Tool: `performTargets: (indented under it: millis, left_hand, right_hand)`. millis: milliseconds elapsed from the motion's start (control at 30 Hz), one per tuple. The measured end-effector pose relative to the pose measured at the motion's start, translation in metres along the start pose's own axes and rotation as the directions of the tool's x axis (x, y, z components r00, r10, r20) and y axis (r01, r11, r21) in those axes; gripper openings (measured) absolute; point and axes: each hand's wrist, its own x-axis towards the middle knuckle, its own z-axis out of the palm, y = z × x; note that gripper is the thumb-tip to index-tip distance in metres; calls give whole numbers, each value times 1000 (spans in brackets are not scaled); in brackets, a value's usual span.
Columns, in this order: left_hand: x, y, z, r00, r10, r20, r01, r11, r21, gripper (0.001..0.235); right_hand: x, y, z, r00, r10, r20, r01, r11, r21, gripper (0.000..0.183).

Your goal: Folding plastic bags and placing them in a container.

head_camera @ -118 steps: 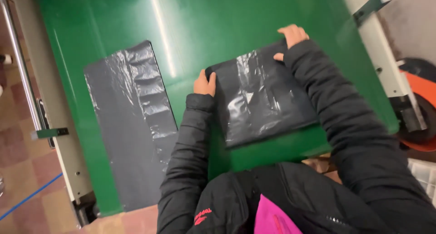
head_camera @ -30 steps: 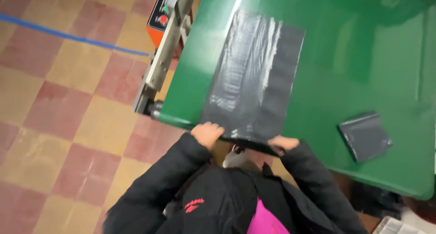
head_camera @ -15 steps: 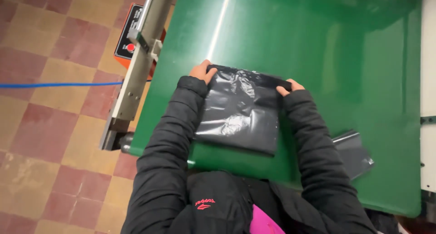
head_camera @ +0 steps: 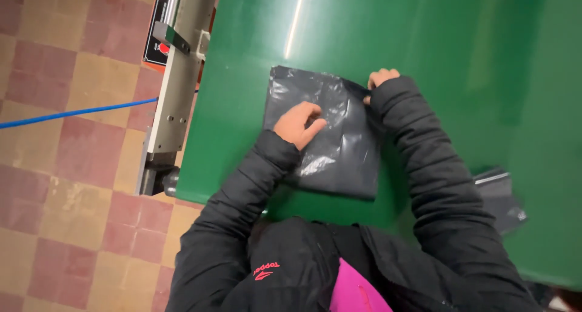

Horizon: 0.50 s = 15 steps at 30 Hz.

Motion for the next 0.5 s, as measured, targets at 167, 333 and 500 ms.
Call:
performTargets:
  millis: [167,333,500]
  left_hand:
    - [-21,-90,16,885,-324,334,410,203,-889,93]
    - [-51,-119,-13,918,-271,290,256,-156,-954,97]
    - [-61,-227,7,862,-442,249,387,256,-886,74]
  right_hand:
    - [-98,-50,-21,874,-78,-480,171,973,154,18]
    - [-202,-96,11,697,-298,-653,366,930,-34,27]
    - [-229,-102,63,695,-269,-666,282,955,-92,28]
